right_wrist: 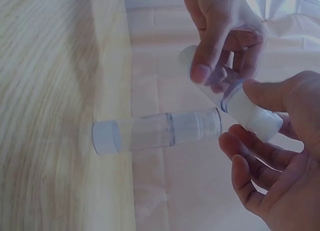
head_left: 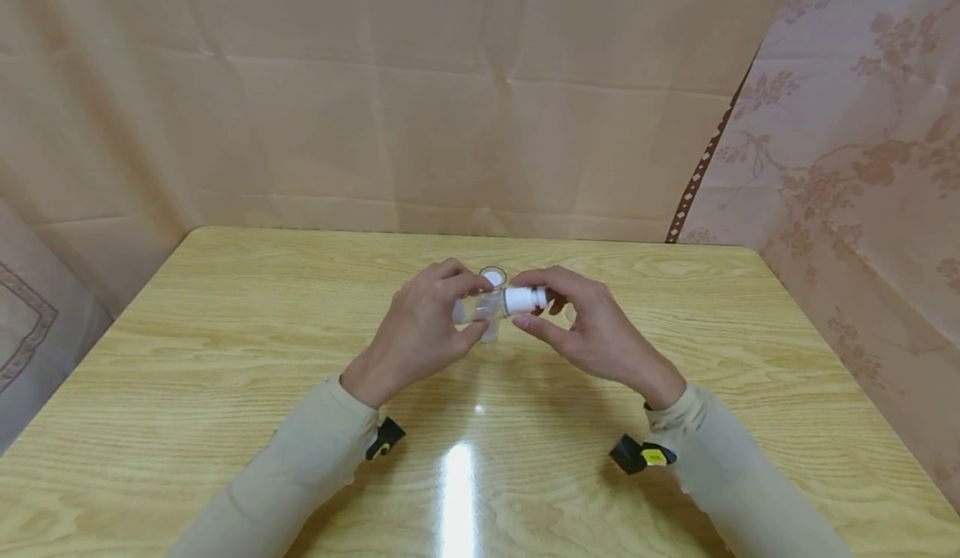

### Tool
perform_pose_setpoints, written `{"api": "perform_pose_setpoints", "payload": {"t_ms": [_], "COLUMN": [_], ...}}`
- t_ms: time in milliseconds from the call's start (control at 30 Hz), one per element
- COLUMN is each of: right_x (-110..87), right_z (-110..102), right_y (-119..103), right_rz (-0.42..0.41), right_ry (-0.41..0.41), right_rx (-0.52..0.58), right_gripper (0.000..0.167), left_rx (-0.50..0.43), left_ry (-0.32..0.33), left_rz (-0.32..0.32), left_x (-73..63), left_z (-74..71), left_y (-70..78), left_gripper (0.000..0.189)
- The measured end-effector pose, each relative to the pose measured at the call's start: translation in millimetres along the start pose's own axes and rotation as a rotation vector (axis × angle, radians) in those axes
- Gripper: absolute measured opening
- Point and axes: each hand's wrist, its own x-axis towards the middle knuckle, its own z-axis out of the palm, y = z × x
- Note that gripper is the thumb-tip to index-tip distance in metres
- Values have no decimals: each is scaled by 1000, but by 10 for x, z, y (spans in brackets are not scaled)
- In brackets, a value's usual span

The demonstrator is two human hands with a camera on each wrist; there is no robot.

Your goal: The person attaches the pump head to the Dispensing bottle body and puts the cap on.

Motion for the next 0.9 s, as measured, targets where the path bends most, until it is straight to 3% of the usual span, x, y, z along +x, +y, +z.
{"api": "perform_pose_setpoints", "payload": {"t_ms": [267,900], "right_x": [2,-8], "right_z": [-126,-251], "right_y": [78,404], "right_rz": [44,185], "right_ry": [8,15], "right_rx": [-76,-269], "right_gripper": [48,41], "left_rx": [-14,-16], "left_ry": [-11,11], "left_rz": [-38,-27], "left_x": [4,-5], "left_z": [1,16], "left_y": [-3,-1], "left_gripper": [32,31]}}
